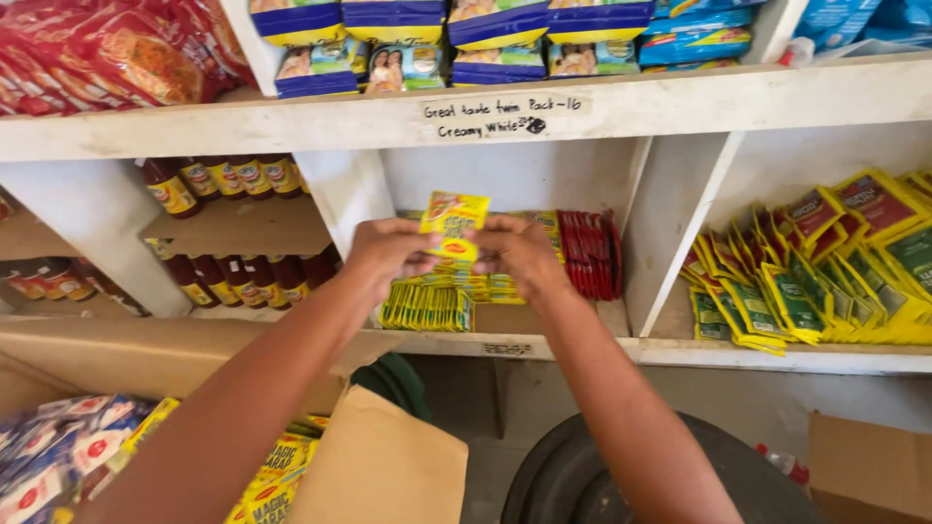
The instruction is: Stocking and organizing small seasoning packets from a cardboard box onto store shelves.
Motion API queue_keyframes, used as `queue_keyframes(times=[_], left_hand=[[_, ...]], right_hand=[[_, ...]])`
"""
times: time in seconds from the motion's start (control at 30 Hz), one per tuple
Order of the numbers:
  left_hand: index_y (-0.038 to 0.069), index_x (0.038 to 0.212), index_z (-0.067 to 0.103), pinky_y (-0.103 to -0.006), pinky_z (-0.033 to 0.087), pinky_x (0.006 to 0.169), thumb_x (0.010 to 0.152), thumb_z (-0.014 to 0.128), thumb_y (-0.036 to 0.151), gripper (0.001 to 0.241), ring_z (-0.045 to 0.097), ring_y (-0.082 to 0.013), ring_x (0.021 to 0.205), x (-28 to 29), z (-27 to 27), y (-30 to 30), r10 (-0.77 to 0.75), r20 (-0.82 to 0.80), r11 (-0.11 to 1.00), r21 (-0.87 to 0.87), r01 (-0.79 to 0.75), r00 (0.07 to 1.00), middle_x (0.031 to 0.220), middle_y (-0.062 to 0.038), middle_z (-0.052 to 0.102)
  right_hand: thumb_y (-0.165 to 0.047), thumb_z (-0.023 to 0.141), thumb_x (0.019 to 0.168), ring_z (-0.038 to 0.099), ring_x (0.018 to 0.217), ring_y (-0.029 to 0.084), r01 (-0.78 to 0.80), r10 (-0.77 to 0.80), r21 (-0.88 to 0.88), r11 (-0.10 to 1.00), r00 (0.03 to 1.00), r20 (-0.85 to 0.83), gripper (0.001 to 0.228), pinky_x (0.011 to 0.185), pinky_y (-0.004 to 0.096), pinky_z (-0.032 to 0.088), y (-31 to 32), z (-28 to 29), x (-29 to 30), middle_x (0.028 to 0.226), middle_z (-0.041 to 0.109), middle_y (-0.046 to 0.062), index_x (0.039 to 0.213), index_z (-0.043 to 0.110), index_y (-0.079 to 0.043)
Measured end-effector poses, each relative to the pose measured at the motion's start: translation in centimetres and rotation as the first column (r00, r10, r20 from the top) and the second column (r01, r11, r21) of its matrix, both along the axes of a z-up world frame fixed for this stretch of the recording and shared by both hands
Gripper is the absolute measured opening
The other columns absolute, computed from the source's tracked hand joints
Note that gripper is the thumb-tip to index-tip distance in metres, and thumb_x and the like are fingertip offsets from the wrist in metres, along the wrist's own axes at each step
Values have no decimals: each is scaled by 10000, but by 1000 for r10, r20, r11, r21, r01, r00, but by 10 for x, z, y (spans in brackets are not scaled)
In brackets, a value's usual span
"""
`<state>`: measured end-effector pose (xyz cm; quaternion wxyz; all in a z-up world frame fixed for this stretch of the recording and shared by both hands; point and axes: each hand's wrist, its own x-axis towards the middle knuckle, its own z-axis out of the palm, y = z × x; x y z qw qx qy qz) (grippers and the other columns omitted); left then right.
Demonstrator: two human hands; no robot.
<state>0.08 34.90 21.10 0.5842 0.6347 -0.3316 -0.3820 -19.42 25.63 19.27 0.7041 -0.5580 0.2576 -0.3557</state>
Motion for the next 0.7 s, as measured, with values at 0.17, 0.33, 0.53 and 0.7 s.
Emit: queue_keyframes(times=[0.17,0.33,0.53,0.7], left_hand=[[-37,956,713,-313,614,540,780,844,72,245,730,-221,619,-7,-39,-135,-72,-36,997,4,72,997,778,-150,750],[32,928,746,-305,547,479,774,843,73,186,645,-186,556,7,-110,-247,-118,-161,987,90,134,980,747,-114,708],[-37,858,725,-301,569,490,797,817,-49,111,686,-229,566,28,-197,-295,74,-348,995,82,-49,935,755,-151,724],[40,760,701,-306,434,397,848,729,29,93,576,-195,455,77,-272,-349,-13,-372,996,76,44,928,660,-152,695]], right_hand=[[-126,857,797,647,625,136,202,-202,35,979,979,-18,223,544,272,574,-98,-37,-22,786,710,55,938,733,-6],[-141,854,805,584,492,148,311,-311,19,950,950,18,230,462,276,515,-176,-81,-19,693,675,78,932,739,12],[-100,849,798,605,497,156,425,-430,-65,903,891,-144,243,423,303,467,-238,-153,6,705,698,113,923,712,57],[-17,821,708,676,662,124,290,-387,-309,906,864,-322,326,597,292,552,-270,-201,31,822,775,38,1031,800,-56]])
